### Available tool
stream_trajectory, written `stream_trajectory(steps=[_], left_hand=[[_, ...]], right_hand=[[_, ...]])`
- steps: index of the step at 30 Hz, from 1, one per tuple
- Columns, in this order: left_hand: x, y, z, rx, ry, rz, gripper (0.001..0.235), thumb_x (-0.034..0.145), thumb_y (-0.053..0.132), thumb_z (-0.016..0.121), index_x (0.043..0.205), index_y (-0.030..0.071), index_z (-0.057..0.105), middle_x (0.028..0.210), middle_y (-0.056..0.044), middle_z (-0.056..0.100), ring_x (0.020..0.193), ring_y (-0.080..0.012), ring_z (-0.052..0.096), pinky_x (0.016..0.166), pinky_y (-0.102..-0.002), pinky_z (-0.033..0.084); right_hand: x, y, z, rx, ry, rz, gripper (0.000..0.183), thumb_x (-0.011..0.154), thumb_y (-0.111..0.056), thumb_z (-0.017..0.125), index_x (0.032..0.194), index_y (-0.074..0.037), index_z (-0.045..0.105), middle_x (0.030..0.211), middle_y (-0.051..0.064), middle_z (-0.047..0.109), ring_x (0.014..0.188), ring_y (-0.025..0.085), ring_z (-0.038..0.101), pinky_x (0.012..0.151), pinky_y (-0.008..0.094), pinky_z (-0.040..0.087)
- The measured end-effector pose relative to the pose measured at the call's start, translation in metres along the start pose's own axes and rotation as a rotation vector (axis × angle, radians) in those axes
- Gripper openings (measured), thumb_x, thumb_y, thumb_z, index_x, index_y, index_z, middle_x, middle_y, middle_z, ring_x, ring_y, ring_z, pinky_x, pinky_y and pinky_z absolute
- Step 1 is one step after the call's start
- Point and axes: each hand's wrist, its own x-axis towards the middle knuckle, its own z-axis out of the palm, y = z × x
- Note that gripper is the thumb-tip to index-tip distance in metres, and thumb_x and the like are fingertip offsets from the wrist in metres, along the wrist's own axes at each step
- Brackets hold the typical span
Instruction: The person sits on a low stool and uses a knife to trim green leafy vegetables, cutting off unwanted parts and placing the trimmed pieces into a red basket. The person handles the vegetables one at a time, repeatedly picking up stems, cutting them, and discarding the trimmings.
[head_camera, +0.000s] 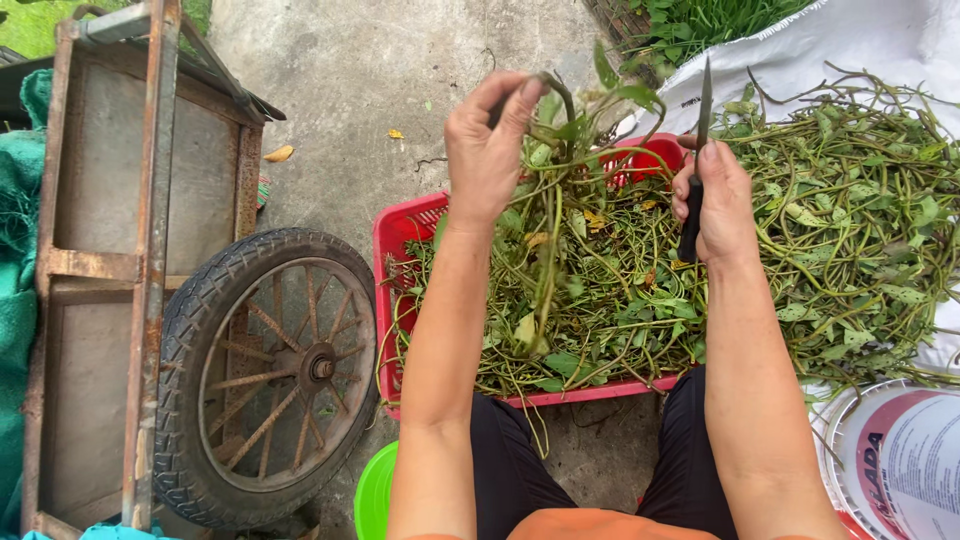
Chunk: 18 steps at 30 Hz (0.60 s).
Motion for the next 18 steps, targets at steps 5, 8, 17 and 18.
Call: stream_trajectory(steps=[5, 8, 17, 18], left_hand=[[-0.024, -0.008, -0.012, -0.321, 0.04, -0.172, 0.016, 0.103, 0.027, 0.07, 0.106, 0.013, 0.077, 0.08, 0.004, 0.067, 0.069, -0.0055, 0.055, 0.061, -0.023, 0.044], [-0.053, -0.058, -0.012, -0.343, 0.068, -0.332, 0.015, 0.103, 0.024, 0.07, 0.104, 0.011, 0.076, 0.079, 0.003, 0.067, 0.069, -0.0056, 0.054, 0.062, -0.022, 0.044], [-0.131, -0.207, -0.106, -0.017, 0.431, -0.768, 0.019, 0.101, 0.021, 0.064, 0.099, 0.005, 0.074, 0.069, 0.006, 0.057, 0.062, -0.0044, 0.051, 0.052, -0.023, 0.042], [-0.137, -0.21, -0.119, 0.068, 0.447, -0.822, 0.022, 0.101, 0.024, 0.064, 0.098, 0.004, 0.074, 0.068, 0.006, 0.056, 0.061, -0.007, 0.049, 0.053, -0.025, 0.04]], right_hand=[[-0.002, 0.012, 0.015, 0.076, -0.126, 0.014, 0.03, 0.105, -0.03, 0.065, 0.124, -0.007, 0.061, 0.071, -0.004, 0.049, 0.057, 0.005, 0.044, 0.05, 0.021, 0.035], [0.0, 0.027, 0.015, -0.056, -0.181, 0.152, 0.013, 0.099, -0.015, 0.069, 0.106, -0.005, 0.065, 0.068, -0.005, 0.05, 0.054, 0.006, 0.044, 0.048, 0.022, 0.034], [-0.007, -0.002, 0.004, -0.23, -0.003, -0.001, 0.015, 0.107, -0.012, 0.065, 0.096, -0.001, 0.066, 0.07, 0.002, 0.057, 0.056, 0.009, 0.047, 0.049, 0.024, 0.033], [-0.014, -0.011, 0.003, -0.1, -0.036, -0.093, 0.015, 0.107, -0.011, 0.066, 0.097, -0.001, 0.064, 0.073, 0.003, 0.058, 0.059, 0.01, 0.049, 0.05, 0.025, 0.034]])
